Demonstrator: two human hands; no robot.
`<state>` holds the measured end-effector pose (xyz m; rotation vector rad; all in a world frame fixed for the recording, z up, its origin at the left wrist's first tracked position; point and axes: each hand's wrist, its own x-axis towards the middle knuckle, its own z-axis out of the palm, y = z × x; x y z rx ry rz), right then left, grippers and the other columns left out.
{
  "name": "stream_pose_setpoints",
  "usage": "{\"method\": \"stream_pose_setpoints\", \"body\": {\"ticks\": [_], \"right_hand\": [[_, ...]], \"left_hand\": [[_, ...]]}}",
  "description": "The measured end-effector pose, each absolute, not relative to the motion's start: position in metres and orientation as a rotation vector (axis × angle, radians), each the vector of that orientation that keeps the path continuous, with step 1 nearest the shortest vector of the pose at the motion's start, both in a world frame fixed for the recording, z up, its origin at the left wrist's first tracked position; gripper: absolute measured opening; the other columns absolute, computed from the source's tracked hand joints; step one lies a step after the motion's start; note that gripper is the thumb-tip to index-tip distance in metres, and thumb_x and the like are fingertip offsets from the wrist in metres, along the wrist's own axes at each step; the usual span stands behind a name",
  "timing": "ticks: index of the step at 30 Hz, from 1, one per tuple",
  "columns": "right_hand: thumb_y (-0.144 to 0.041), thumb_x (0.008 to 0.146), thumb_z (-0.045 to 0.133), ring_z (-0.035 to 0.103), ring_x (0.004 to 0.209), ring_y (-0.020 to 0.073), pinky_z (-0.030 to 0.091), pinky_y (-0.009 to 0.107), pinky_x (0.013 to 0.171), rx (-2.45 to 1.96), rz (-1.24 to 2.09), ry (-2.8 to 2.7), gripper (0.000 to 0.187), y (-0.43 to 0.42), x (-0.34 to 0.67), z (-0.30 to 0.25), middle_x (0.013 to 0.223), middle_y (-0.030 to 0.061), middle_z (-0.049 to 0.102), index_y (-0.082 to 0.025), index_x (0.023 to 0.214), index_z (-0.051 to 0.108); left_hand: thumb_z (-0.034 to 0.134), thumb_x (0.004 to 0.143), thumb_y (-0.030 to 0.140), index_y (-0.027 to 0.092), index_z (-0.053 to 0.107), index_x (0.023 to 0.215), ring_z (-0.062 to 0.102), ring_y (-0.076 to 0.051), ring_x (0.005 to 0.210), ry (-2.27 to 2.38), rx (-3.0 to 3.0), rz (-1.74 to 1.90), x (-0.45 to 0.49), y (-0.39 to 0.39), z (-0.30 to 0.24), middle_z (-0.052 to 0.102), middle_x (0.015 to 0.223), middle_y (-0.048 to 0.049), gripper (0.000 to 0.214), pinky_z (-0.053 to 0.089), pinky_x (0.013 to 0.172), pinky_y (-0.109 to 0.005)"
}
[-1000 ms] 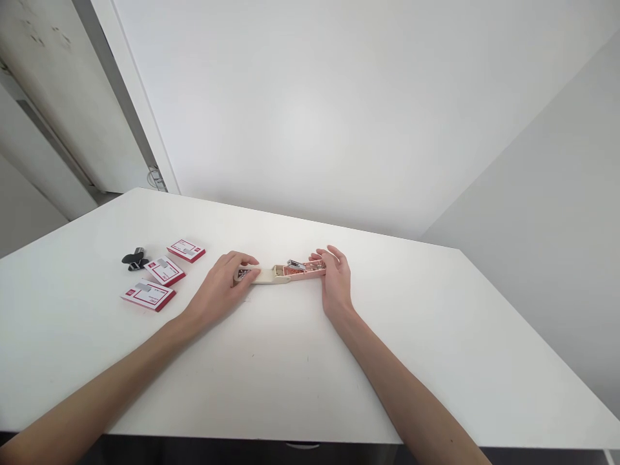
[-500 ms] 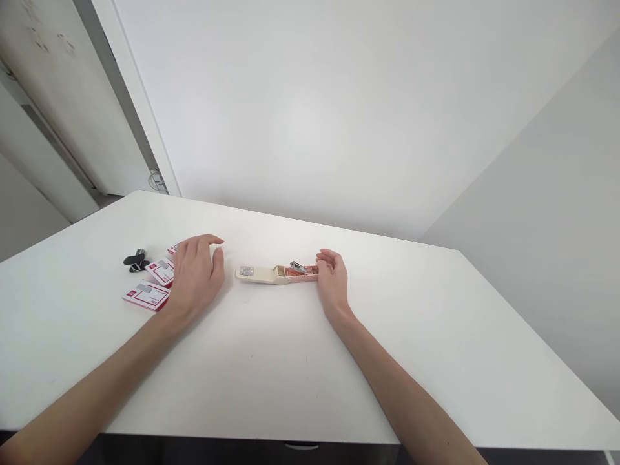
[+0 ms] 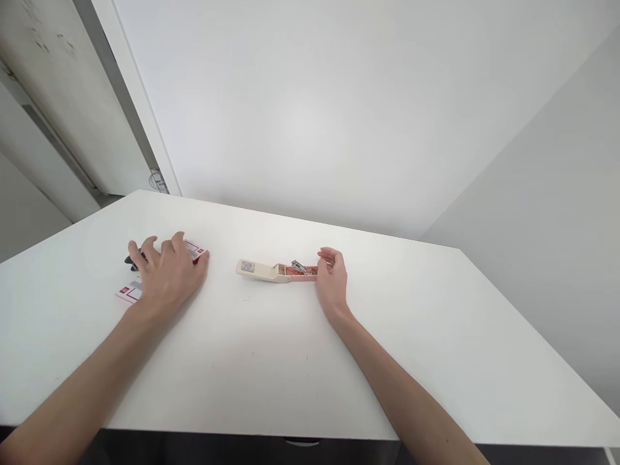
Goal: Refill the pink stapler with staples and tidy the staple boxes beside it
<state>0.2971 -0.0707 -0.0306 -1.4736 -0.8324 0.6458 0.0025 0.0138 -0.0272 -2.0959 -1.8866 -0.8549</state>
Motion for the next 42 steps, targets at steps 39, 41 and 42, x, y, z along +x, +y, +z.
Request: {"method": "stream_pose_setpoints", "body": {"ticks": [39,41,42], "right_hand": [[-0.054,0.103,0.057,0.059,0.057,0.0150,0.042,0.030,0.055,-0.869,1.419,-1.397,0.036,-0.099,0.263,-0.016,0.071,0.0001,0.065,-0.022,0.090,0.065],[-0.053,0.102,0.058,0.059,0.057,0.0149,0.041,0.030,0.055,-0.845,1.460,-1.382,0.036,-0.098,0.263,-0.015,0.071,0.0004,0.065,-0.021,0.088,0.066],[-0.053,0.102,0.058,0.059,0.057,0.0151,0.042,0.030,0.055,-0.838,1.477,-1.375,0.036,-0.098,0.263,-0.015,0.071,0.0005,0.065,-0.021,0.087,0.066]], "left_hand": [[0.063,0.101,0.040,0.024,0.059,0.125,0.069,-0.022,0.107,-1.037,-3.173,-1.804,0.060,-0.046,0.002,0.071,0.118,-0.0080,0.029,0.054,0.097,-0.039],[0.063,0.101,0.042,0.024,0.060,0.122,0.070,-0.021,0.106,-1.084,-3.234,-1.878,0.062,-0.047,0.004,0.073,0.117,-0.0072,0.028,0.054,0.098,-0.038],[0.065,0.100,0.043,0.024,0.061,0.121,0.070,-0.022,0.107,-1.102,-3.262,-1.915,0.062,-0.047,0.004,0.073,0.118,-0.0075,0.029,0.054,0.099,-0.038]]}}
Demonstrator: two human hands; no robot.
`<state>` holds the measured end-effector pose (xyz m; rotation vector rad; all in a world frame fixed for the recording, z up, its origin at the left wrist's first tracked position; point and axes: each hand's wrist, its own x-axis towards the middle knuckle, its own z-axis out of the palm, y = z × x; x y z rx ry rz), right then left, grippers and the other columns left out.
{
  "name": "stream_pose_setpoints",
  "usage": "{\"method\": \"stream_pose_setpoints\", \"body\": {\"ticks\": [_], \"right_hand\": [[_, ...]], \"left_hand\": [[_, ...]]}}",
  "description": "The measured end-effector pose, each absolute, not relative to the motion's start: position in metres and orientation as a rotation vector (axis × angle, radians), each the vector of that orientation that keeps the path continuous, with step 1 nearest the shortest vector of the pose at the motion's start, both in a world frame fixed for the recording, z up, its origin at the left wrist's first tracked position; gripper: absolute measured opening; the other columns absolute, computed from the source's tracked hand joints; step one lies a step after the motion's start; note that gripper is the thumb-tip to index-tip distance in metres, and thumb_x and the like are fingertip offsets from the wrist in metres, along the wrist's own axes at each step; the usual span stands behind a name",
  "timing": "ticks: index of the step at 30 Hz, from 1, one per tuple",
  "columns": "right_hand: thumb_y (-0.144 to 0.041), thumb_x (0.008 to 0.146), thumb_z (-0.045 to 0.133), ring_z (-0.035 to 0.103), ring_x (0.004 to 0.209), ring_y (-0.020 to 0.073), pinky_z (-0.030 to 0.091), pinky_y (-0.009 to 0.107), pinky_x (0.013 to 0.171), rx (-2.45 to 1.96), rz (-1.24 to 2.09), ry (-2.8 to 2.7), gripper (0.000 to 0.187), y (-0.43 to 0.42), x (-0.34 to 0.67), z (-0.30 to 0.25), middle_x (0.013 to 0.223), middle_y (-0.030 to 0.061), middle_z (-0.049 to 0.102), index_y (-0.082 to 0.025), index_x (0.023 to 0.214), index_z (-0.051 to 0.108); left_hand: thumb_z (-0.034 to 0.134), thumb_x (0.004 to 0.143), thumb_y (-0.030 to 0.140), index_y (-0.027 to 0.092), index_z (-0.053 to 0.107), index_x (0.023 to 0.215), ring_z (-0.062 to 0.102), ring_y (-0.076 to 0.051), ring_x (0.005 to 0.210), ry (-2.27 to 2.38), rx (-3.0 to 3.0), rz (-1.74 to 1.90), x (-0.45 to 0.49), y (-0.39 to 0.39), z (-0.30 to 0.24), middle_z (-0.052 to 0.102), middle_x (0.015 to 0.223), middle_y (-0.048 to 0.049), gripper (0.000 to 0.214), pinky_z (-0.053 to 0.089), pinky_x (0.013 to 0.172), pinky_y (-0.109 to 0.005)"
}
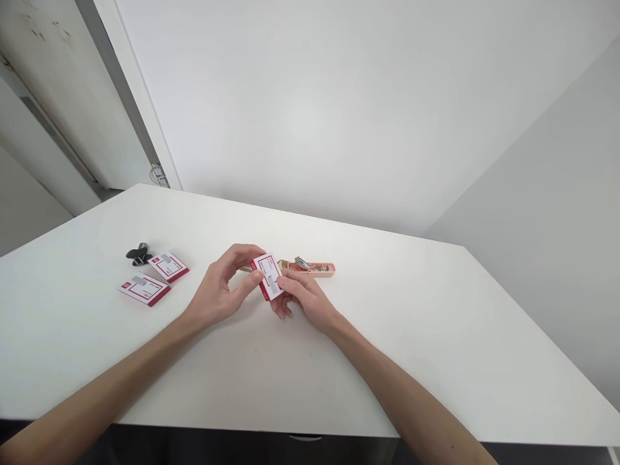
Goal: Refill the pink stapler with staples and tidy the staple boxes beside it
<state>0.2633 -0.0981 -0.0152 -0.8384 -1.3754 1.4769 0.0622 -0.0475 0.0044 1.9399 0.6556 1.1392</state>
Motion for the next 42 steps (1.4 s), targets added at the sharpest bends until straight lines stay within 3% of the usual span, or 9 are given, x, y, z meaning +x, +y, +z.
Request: {"method": "stream_pose_setpoints", "body": {"ticks": [8,20,28,34,38,42], "right_hand": [[-0.059,0.098,0.062,0.057,0.057,0.0163,0.043,0.031,0.053,-0.825,1.536,-1.347,0.040,-0.096,0.264,-0.018,0.069,0.0010,0.064,-0.021,0.085,0.067],[-0.065,0.099,0.058,0.058,0.060,0.0160,0.044,0.030,0.053,-0.832,1.560,-1.376,0.047,-0.097,0.262,-0.014,0.072,0.0010,0.062,-0.021,0.082,0.063],[-0.059,0.100,0.063,0.060,0.061,0.0152,0.047,0.029,0.054,-0.834,1.572,-1.373,0.038,-0.096,0.264,-0.017,0.077,0.0010,0.064,-0.021,0.093,0.067],[-0.053,0.098,0.067,0.063,0.065,0.0154,0.050,0.030,0.058,-0.786,1.570,-1.482,0.033,-0.097,0.267,-0.014,0.085,0.0016,0.068,-0.023,0.112,0.070],[-0.045,0.095,0.074,0.069,0.069,0.0156,0.053,0.030,0.059,-0.804,1.506,-1.535,0.045,-0.100,0.265,-0.013,0.101,0.0018,0.070,-0.029,0.134,0.058],[-0.035,0.092,0.079,0.075,0.067,0.0138,0.054,0.028,0.057,-0.929,1.307,-1.546,0.043,-0.104,0.260,-0.017,0.121,0.0030,0.069,-0.031,0.124,0.051]], "left_hand": [[0.073,0.096,0.045,0.023,0.058,0.114,0.072,-0.023,0.105,0.516,1.718,1.049,0.063,-0.043,0.005,0.076,0.113,-0.0099,0.032,0.054,0.094,-0.039],[0.073,0.094,0.051,0.021,0.068,0.105,0.070,-0.023,0.097,0.601,1.695,1.066,0.063,-0.044,0.006,0.074,0.102,-0.0084,0.033,0.055,0.089,-0.037],[0.074,0.094,0.050,0.021,0.068,0.103,0.071,-0.021,0.093,0.615,1.668,1.149,0.061,-0.046,0.011,0.073,0.094,-0.0053,0.030,0.055,0.088,-0.036],[0.074,0.092,0.054,0.021,0.067,0.104,0.071,-0.022,0.094,0.641,1.594,1.147,0.061,-0.045,0.014,0.077,0.104,-0.0080,0.035,0.057,0.087,-0.036],[0.075,0.092,0.054,0.022,0.067,0.105,0.071,-0.022,0.095,0.624,1.514,1.154,0.059,-0.041,0.008,0.077,0.114,-0.0091,0.035,0.057,0.088,-0.038],[0.076,0.090,0.056,0.022,0.066,0.105,0.071,-0.022,0.095,0.664,1.515,1.151,0.058,-0.042,0.010,0.076,0.112,-0.0097,0.038,0.058,0.087,-0.039]]}}
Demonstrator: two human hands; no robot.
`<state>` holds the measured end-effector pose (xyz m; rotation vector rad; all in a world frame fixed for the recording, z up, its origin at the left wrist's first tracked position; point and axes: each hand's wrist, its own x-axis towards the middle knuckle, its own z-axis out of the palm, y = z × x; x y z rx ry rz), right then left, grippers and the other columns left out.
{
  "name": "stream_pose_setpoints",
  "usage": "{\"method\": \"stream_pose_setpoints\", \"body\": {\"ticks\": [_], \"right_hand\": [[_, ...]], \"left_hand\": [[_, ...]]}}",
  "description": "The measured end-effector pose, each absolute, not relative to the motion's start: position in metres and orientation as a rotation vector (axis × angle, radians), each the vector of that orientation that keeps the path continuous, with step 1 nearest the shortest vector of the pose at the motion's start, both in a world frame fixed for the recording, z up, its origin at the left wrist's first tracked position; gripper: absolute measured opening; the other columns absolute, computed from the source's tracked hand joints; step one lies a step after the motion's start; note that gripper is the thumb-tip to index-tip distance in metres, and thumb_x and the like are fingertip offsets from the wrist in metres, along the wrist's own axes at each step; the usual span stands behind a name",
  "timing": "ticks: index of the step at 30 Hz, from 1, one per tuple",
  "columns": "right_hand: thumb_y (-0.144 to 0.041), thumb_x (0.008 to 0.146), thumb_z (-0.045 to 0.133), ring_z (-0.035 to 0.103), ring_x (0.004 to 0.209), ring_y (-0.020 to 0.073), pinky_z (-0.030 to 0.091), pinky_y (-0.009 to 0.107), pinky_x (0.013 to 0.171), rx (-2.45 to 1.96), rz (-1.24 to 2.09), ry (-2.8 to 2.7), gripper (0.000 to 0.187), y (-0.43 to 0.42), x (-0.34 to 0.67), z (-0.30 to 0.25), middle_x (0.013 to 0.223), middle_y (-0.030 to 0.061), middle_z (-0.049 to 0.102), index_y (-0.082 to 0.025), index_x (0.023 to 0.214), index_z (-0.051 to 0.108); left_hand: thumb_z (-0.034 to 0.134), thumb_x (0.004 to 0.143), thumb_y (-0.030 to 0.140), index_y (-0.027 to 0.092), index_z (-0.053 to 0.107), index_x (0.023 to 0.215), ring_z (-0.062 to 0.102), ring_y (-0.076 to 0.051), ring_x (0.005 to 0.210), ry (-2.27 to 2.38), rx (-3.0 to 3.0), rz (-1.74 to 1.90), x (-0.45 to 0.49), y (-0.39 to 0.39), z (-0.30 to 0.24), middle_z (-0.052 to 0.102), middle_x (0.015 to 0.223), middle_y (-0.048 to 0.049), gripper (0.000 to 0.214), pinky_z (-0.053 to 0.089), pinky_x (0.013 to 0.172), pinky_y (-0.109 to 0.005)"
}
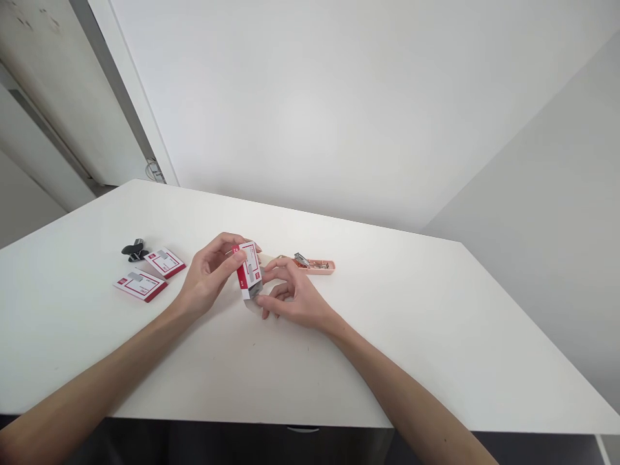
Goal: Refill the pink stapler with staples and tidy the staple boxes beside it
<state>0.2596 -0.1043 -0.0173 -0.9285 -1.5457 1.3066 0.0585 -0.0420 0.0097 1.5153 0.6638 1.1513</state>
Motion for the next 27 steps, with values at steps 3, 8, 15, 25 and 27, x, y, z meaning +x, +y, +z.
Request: {"method": "stream_pose_setpoints", "body": {"ticks": [3,8,15,25,27], "right_hand": [[-0.030,0.091,0.078,0.076,0.063,0.0121,0.053,0.025,0.053,-0.983,1.071,-1.615,0.033,-0.106,0.256,-0.023,0.126,0.0039,0.069,-0.027,0.110,0.052],[-0.027,0.094,0.074,0.073,0.066,0.0103,0.057,0.027,0.053,-0.923,0.652,-1.759,0.018,-0.103,0.254,-0.030,0.128,0.0079,0.067,-0.026,0.111,0.069],[-0.019,0.096,0.072,0.068,0.070,0.0081,0.056,0.026,0.050,-0.875,0.454,-1.832,0.006,-0.101,0.253,-0.032,0.131,0.0091,0.060,-0.024,0.097,0.075],[-0.017,0.097,0.069,0.067,0.076,0.0097,0.057,0.026,0.054,-0.924,0.462,-1.819,0.012,-0.100,0.254,-0.032,0.132,0.0088,0.058,-0.024,0.093,0.077],[-0.016,0.097,0.069,0.067,0.075,0.0094,0.058,0.026,0.055,-0.925,0.480,-1.801,0.012,-0.101,0.254,-0.031,0.131,0.0084,0.059,-0.024,0.093,0.077]], "left_hand": [[0.077,0.088,0.058,0.022,0.066,0.103,0.071,-0.022,0.094,0.699,1.521,1.155,0.060,-0.045,0.014,0.076,0.110,-0.0093,0.040,0.059,0.083,-0.038],[0.078,0.088,0.057,0.023,0.065,0.101,0.071,-0.022,0.097,0.700,1.516,1.182,0.062,-0.047,0.017,0.075,0.108,-0.0075,0.039,0.059,0.084,-0.036],[0.077,0.089,0.055,0.023,0.065,0.103,0.071,-0.022,0.098,0.682,1.540,1.166,0.063,-0.047,0.015,0.074,0.108,-0.0076,0.037,0.058,0.088,-0.038],[0.073,0.095,0.047,0.023,0.064,0.106,0.068,-0.020,0.095,0.637,1.615,1.127,0.061,-0.044,0.009,0.071,0.106,-0.0064,0.028,0.054,0.088,-0.036],[0.073,0.094,0.047,0.023,0.064,0.105,0.068,-0.020,0.095,0.638,1.608,1.132,0.061,-0.044,0.009,0.072,0.106,-0.0064,0.029,0.054,0.088,-0.035]]}}
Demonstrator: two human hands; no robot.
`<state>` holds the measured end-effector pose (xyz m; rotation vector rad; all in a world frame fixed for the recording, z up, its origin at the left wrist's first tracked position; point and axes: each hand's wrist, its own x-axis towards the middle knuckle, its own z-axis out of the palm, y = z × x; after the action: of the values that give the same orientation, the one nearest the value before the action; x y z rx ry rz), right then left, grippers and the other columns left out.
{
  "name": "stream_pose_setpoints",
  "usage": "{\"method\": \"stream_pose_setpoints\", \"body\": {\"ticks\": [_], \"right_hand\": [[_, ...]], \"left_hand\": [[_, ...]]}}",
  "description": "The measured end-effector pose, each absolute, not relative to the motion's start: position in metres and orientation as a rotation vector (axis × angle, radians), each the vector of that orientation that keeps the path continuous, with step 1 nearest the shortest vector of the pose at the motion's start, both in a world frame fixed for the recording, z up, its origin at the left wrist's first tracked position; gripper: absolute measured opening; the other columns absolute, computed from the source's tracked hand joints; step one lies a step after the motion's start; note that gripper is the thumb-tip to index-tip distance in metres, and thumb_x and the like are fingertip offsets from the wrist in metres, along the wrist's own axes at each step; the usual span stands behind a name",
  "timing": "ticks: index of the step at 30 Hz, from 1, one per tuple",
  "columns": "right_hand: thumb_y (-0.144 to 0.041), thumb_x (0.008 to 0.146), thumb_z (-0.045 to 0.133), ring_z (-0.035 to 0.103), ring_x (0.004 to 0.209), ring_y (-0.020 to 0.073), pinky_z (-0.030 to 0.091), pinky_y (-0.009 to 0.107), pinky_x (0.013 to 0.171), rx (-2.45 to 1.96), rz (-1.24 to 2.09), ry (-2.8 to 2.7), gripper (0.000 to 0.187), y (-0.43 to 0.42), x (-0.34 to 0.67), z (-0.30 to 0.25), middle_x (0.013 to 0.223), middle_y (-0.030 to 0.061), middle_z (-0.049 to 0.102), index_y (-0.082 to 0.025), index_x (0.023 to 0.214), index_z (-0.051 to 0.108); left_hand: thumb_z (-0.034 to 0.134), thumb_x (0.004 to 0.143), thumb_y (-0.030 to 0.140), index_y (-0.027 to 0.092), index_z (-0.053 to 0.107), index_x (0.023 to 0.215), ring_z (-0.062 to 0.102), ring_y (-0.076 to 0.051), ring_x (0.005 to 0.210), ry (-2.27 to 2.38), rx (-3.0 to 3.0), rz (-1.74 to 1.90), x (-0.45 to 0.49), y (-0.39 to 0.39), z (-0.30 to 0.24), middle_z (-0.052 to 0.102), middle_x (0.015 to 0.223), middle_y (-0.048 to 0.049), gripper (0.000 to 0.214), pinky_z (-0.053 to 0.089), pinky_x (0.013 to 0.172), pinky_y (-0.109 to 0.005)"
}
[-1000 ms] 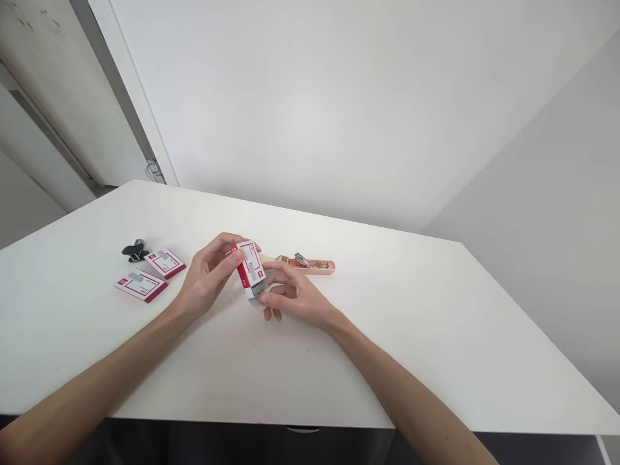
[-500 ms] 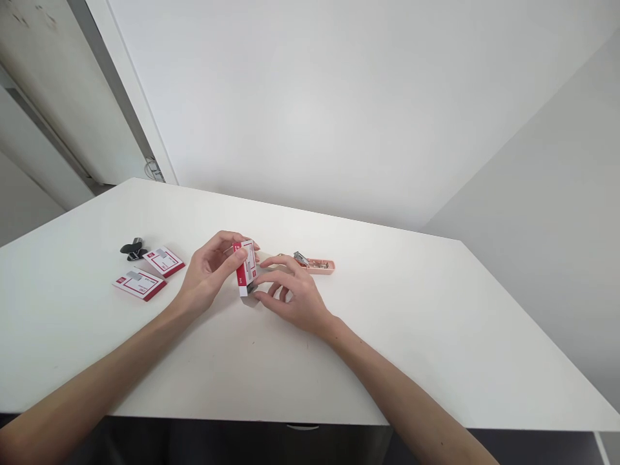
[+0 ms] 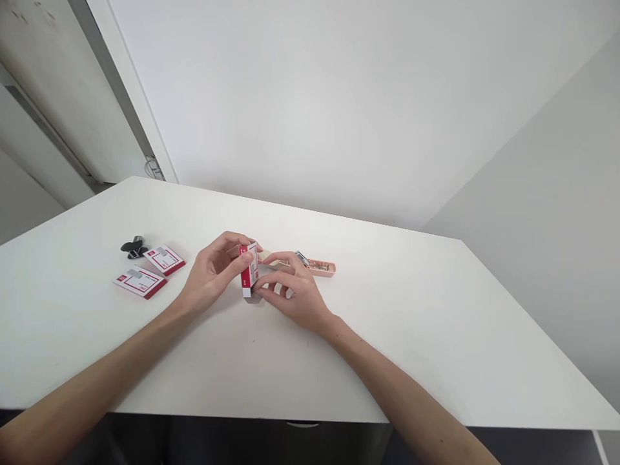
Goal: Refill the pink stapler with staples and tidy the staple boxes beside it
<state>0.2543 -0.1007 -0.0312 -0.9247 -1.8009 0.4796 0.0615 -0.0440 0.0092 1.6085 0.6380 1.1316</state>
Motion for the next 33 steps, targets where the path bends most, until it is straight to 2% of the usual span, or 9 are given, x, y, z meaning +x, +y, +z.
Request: {"method": "stream_pose_setpoints", "body": {"ticks": [14,21,33], "right_hand": [[-0.017,0.094,0.073,0.064,0.071,0.0086,0.059,0.028,0.051,-0.878,0.418,-1.858,0.009,-0.1002,0.2550,-0.0319,0.131,0.0093,0.056,-0.024,0.097,0.077],[-0.016,0.094,0.071,0.060,0.066,0.0073,0.054,0.028,0.048,-0.850,0.372,-1.903,0.009,-0.1008,0.2533,-0.0316,0.131,0.0098,0.056,-0.024,0.095,0.075],[-0.018,0.097,0.070,0.062,0.069,0.0091,0.059,0.028,0.051,-0.895,0.378,-1.917,0.009,-0.0994,0.2562,-0.0351,0.133,0.0095,0.057,-0.025,0.096,0.076]], "left_hand": [[0.074,0.094,0.048,0.023,0.064,0.103,0.068,-0.020,0.095,0.649,1.604,1.138,0.0620,-0.0445,0.0100,0.072,0.104,-0.0054,0.028,0.054,0.088,-0.036],[0.075,0.093,0.051,0.024,0.064,0.104,0.069,-0.021,0.098,0.682,1.583,1.139,0.0620,-0.0445,0.0103,0.072,0.106,-0.0058,0.032,0.055,0.090,-0.036],[0.077,0.087,0.059,0.024,0.063,0.101,0.071,-0.024,0.100,0.728,1.555,1.123,0.0625,-0.0447,0.0138,0.074,0.106,-0.0070,0.040,0.057,0.091,-0.039]]}}
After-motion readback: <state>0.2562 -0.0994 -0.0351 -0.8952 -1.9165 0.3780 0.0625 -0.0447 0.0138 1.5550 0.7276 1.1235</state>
